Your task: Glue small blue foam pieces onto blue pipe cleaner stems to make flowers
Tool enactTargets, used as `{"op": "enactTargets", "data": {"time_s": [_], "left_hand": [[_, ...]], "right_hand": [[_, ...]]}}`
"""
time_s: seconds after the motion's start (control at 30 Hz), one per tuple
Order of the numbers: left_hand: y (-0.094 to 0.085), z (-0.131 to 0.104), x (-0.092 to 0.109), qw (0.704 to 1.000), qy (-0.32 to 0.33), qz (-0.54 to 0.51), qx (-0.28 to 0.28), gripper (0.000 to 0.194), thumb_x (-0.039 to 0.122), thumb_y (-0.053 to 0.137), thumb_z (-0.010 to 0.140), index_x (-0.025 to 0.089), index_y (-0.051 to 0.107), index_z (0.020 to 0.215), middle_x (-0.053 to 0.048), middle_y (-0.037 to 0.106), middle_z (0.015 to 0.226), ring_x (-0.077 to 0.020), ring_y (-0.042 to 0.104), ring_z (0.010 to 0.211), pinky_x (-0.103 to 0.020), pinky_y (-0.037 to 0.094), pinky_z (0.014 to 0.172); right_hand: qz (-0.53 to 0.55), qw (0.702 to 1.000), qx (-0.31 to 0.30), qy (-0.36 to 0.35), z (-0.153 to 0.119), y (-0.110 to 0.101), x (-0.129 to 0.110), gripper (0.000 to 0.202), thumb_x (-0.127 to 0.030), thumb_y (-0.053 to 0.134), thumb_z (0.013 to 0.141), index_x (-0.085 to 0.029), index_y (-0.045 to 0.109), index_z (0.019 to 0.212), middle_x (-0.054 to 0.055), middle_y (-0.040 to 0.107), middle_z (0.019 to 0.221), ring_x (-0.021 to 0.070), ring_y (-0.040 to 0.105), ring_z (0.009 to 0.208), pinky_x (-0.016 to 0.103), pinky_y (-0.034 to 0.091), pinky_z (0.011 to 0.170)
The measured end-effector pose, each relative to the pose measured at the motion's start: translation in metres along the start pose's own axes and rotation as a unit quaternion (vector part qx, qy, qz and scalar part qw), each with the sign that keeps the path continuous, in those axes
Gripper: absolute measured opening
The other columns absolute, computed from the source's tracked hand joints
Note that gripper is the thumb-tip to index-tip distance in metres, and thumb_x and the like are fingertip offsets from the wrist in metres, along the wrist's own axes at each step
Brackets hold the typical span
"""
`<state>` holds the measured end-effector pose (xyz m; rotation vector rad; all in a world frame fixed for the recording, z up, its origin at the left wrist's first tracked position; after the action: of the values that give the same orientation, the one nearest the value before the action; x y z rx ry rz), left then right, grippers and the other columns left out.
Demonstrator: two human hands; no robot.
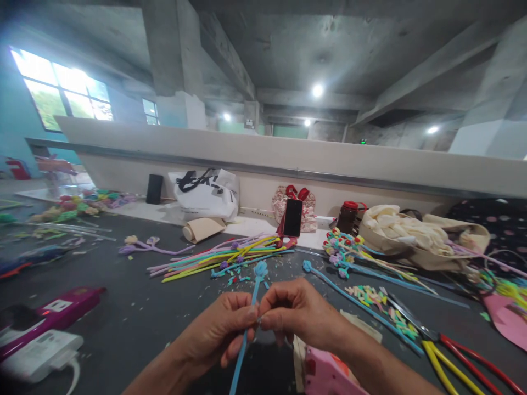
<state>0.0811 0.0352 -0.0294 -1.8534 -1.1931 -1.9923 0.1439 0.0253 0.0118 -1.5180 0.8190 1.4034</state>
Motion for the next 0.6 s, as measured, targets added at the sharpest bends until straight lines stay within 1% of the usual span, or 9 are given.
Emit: {"op": "enactTargets", "data": {"time_s": [0.07, 0.1, 0.27, 0.4, 0.5, 0.6], "left_hand": [[0.005, 0.0, -0.001, 1.0, -0.001, -0.001, -0.016, 0.035, 0.042, 0.07, 0.054, 0.012, 0.053, 0.055, 0.004, 0.05, 0.032, -0.0043, 0.038, 0.023, -0.013, 0.023, 0.024], [0.007, 0.0, -0.002, 1.0, -0.002, -0.001, -0.021, 0.035, 0.043, 0.07, 0.054, 0.012, 0.053, 0.054, 0.004, 0.049, 0.032, -0.004, 0.038, 0.023, -0.013, 0.022, 0.024], [0.003, 0.004, -0.005, 1.0, 0.002, 0.006, -0.006, 0.034, 0.043, 0.067, 0.058, 0.012, 0.052, 0.055, 0.004, 0.048, 0.033, -0.0032, 0.036, 0.023, -0.012, 0.022, 0.025], [-0.002, 0.003, -0.005, 0.999, -0.003, 0.029, 0.02, 0.03, 0.04, 0.063, 0.065, 0.013, 0.051, 0.058, 0.006, 0.045, 0.032, -0.0019, 0.032, 0.024, -0.012, 0.02, 0.027], [-0.004, 0.001, -0.004, 0.998, -0.012, 0.044, 0.041, 0.028, 0.039, 0.06, 0.069, 0.014, 0.05, 0.058, 0.007, 0.042, 0.032, -0.0013, 0.03, 0.024, -0.012, 0.018, 0.028], [-0.004, -0.001, -0.005, 0.997, -0.027, 0.052, 0.046, 0.029, 0.04, 0.058, 0.07, 0.014, 0.05, 0.058, 0.007, 0.042, 0.034, -0.0006, 0.028, 0.025, -0.013, 0.014, 0.028]], "right_hand": [[0.019, 1.0, -0.015, 0.015, -0.002, 0.002, 0.003, 0.015, -0.026, 0.067, 0.067, -0.012, 0.061, 0.068, -0.004, 0.056, 0.052, 0.0035, 0.047, 0.037, 0.013, 0.033, 0.036], [0.024, 0.999, -0.013, 0.019, -0.002, 0.001, 0.004, 0.016, -0.026, 0.067, 0.067, -0.011, 0.061, 0.067, -0.004, 0.055, 0.05, 0.0034, 0.047, 0.036, 0.013, 0.033, 0.035], [0.006, 0.998, 0.059, 0.015, -0.001, -0.009, 0.005, 0.014, -0.024, 0.067, 0.066, -0.012, 0.06, 0.067, -0.006, 0.052, 0.045, 0.0035, 0.047, 0.035, 0.011, 0.032, 0.034], [-0.045, 0.995, 0.093, 0.017, -0.006, -0.012, -0.001, 0.012, -0.025, 0.064, 0.068, -0.013, 0.061, 0.068, -0.006, 0.052, 0.045, 0.0045, 0.047, 0.037, 0.013, 0.032, 0.034], [-0.086, 0.989, 0.122, 0.021, -0.017, -0.022, -0.008, 0.011, -0.025, 0.061, 0.069, -0.014, 0.061, 0.067, -0.006, 0.05, 0.046, 0.0051, 0.047, 0.038, 0.014, 0.033, 0.035], [-0.131, 0.978, 0.158, 0.032, -0.039, -0.041, -0.009, 0.013, -0.027, 0.059, 0.071, -0.015, 0.059, 0.066, -0.005, 0.052, 0.05, 0.0058, 0.047, 0.04, 0.015, 0.035, 0.038]]}}
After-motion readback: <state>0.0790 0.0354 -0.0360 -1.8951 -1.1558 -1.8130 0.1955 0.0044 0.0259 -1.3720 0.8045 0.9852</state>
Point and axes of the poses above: each hand's wrist, its own z-axis towards the middle knuckle, its own y-axis out of the palm, x = y × z, the point moved 9 cm from there along z, towards the middle knuckle
